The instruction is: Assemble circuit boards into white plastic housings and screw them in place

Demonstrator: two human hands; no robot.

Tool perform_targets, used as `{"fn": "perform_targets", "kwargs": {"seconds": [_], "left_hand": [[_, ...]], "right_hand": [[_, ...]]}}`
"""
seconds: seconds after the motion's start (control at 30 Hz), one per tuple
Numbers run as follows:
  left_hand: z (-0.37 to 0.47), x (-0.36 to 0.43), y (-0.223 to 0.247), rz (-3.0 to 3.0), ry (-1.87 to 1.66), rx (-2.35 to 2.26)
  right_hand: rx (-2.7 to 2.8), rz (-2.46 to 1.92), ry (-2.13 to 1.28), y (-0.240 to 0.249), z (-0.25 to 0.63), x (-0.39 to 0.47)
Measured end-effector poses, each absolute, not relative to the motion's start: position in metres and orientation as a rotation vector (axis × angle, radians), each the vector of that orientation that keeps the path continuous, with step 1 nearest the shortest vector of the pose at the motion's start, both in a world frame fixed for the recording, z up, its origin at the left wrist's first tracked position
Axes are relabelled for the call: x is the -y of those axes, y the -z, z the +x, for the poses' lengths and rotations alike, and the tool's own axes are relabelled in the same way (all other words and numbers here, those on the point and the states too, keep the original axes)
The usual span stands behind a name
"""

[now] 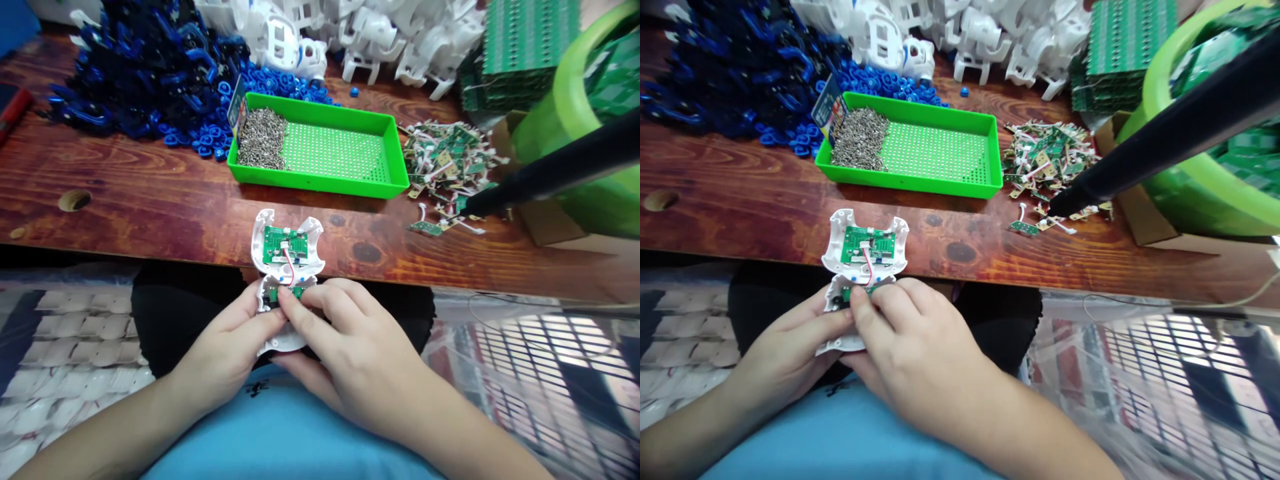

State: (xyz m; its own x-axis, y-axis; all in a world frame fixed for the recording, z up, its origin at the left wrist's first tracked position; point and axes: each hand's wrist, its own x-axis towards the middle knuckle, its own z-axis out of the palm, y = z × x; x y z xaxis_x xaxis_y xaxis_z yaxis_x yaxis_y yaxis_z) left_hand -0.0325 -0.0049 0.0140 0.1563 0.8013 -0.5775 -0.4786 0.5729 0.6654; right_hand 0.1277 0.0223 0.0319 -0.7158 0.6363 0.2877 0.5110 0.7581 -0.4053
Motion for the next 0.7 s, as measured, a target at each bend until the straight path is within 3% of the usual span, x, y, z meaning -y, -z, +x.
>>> {"fn": "perform_targets", "kwargs": {"seconds": [0.13,0.37,0.7], "left_hand": [[-0.032,0.004,-0.018,0.312,-0.940,-1.056],[-0.033,0.005,-0.011,0.472,-0.936,-1.059],[-0.030,0.011,-0.011,0.904,-0.926,-1.222]], "right_hand": [[2.305,-0.952,-0.680,-0.037,0.137,-0.020],[1.340,-1.249,-1.527,-0.019,0.137,-0.022],[1.241,-1.219,-1.800,-0.019,0.121,-0.022]]}}
